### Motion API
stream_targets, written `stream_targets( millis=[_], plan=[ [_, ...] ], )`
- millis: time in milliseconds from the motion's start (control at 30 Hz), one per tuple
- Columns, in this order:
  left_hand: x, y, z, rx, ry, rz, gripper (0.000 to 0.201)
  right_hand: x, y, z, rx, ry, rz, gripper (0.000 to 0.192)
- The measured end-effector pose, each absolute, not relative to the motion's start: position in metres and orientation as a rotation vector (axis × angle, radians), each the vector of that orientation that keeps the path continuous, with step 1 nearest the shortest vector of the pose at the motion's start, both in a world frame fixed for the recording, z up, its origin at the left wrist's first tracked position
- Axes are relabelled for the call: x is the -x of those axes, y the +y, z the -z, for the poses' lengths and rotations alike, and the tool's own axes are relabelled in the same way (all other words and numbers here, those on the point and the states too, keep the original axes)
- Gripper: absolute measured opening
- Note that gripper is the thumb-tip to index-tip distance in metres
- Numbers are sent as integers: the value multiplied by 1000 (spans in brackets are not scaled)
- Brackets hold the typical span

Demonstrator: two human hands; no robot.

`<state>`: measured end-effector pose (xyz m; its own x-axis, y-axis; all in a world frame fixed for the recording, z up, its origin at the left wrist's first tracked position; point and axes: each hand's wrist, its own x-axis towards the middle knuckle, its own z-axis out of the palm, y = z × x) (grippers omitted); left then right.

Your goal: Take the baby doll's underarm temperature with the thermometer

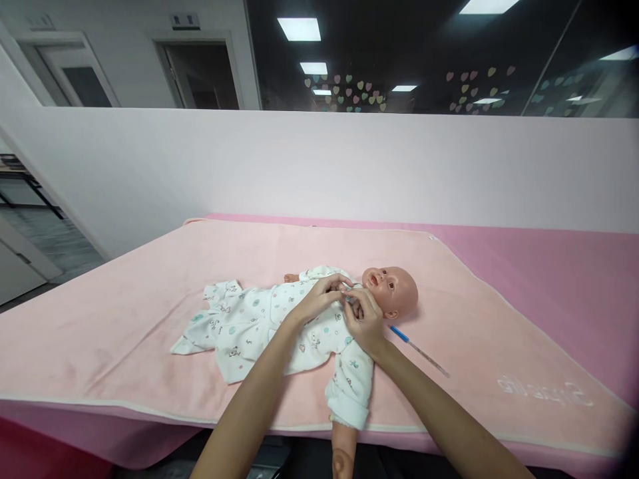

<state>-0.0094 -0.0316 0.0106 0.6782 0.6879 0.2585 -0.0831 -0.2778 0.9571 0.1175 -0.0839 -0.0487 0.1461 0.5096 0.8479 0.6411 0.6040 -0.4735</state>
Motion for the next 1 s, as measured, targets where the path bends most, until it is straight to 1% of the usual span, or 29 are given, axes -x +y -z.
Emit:
stream_targets(
  millis=[133,233,333,500,700,867,1000],
  plan=[
    [18,-31,-16,-1733,546,-859,28,-118,-84,46,1050,-1408,113,14],
    [26,-28,-18,-1811,571,-738,34,-118,-84,44,1061,-1379,132,13],
    [33,-23,-18,-1833,579,-666,32,-118,-84,44,1060,-1362,144,12],
    [46,-18,-18,-1750,649,-703,26,-118,-84,46,1068,-1328,102,12],
    [55,-20,-7,-1716,758,-793,30,-117,-83,45,1044,-1333,102,15],
    [50,-23,-1,-1706,784,-847,27,-121,-83,44,1033,-1400,261,22],
    [48,-22,-1,-1698,756,-848,23,-114,-86,44,1000,-1718,470,27]
  ],
)
